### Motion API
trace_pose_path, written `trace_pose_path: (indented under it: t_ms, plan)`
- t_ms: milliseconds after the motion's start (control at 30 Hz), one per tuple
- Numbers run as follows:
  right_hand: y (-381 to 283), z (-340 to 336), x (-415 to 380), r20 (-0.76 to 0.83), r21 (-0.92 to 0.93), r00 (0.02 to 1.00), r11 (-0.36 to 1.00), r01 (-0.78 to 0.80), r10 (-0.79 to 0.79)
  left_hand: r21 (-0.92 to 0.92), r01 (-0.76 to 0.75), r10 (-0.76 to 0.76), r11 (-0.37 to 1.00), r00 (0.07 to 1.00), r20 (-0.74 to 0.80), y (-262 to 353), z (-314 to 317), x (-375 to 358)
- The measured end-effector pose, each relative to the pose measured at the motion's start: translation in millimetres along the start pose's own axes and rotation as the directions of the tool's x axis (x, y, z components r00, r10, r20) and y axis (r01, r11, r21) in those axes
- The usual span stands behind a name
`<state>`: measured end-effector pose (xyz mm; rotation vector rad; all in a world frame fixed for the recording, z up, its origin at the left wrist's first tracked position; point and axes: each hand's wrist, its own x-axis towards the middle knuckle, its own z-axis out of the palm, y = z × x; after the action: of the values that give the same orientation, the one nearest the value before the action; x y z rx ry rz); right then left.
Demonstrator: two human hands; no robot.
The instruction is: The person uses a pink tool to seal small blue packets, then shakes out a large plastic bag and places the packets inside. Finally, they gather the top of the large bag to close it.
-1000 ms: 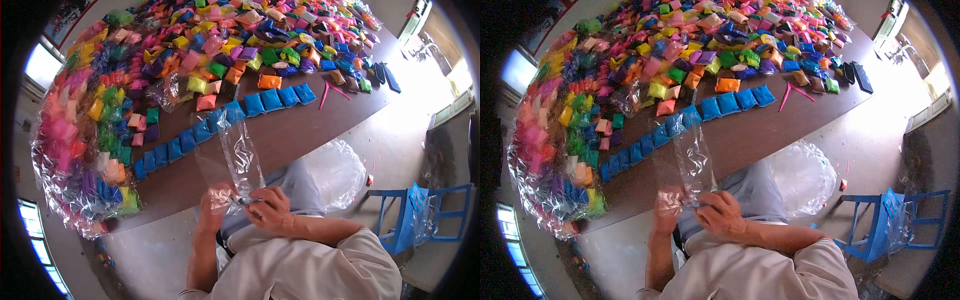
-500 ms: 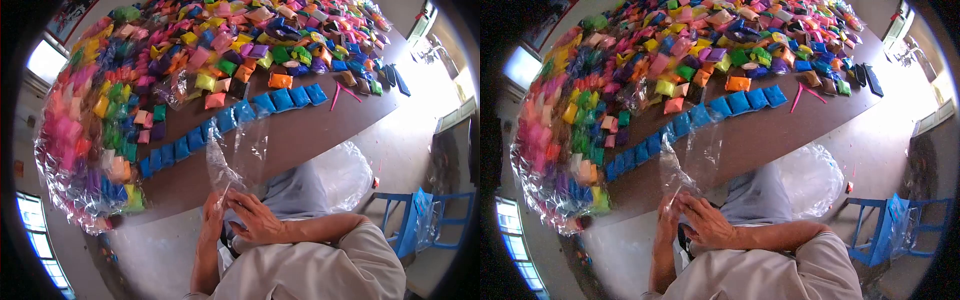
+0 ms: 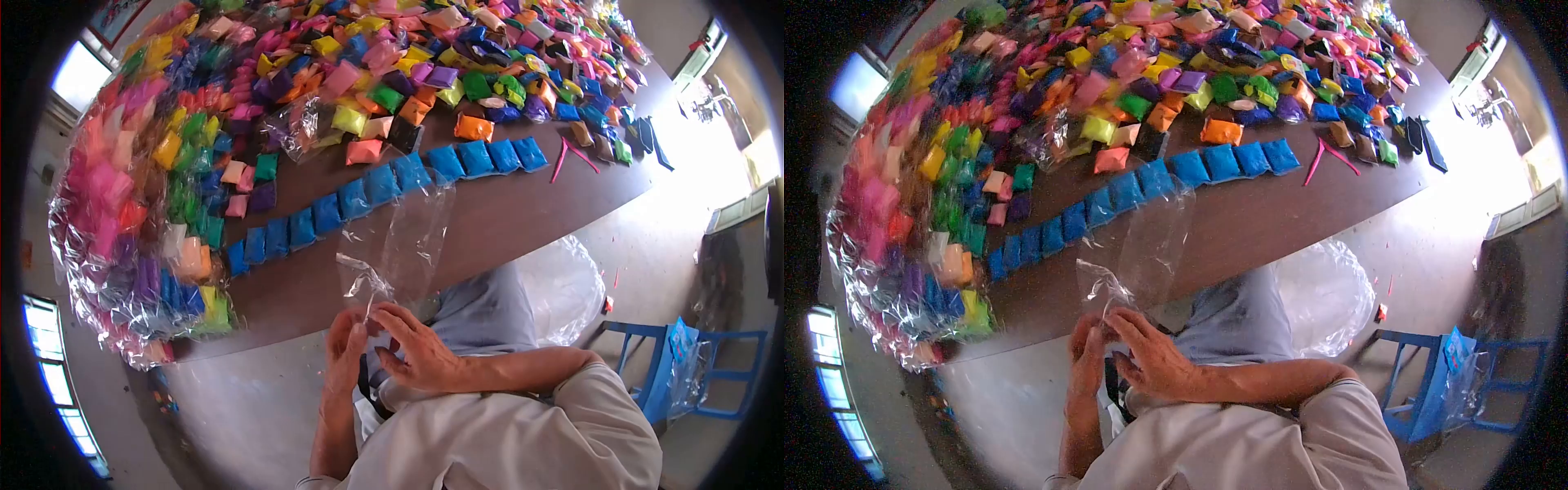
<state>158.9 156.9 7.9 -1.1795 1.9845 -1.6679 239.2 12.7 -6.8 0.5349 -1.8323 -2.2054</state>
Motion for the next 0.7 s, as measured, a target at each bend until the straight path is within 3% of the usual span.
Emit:
trace_pose_path:
  t_ms: [167,267,300,367,467,567,633,700]
  plan:
    - [0,2,6,0.041,0.038,0.999,0.999,0.009,-0.01,0.024,0.027,-0.024,0.999,0.991,-0.135,4,4,2]
    - [-8,-5,12,0.073,0.059,0.997,0.998,0.003,-0.007,0.072,-0.061,0.068,0.995,0.993,-0.094,-10,-8,3]
    - [-10,-10,15,0.091,0.061,0.996,0.998,-0.002,-0.003,0.075,-0.019,0.028,0.997,0.991,-0.128,-9,-8,3]
    - [-7,-29,32,-0.012,-0.105,0.99,0.985,0.14,-0.142,0.075,0.069,-0.053,0.995,0.979,-0.197,-8,-8,1]
    - [-5,-66,77,-0.183,-0.488,0.909,0.837,0.247,-0.375,-0.122,0.022,-0.038,0.992,0.991,-0.126,-21,-15,1]
    - [10,-100,108,-0.3,-0.615,0.9,0.785,0.072,-0.318,-0.05,0.065,-0.072,0.997,0.987,-0.147,-11,-11,0]
    - [17,-117,120,-0.341,-0.627,0.907,0.779,-0.022,-0.248,-0.11,0.014,-0.022,0.994,0.997,-0.078,-21,-17,-1]
    - [17,-129,125,-0.268,-0.682,0.93,0.731,0.002,-0.252,-0.142,-0.002,0.0,0.99,1.0,-0.015,-36,-26,-3]
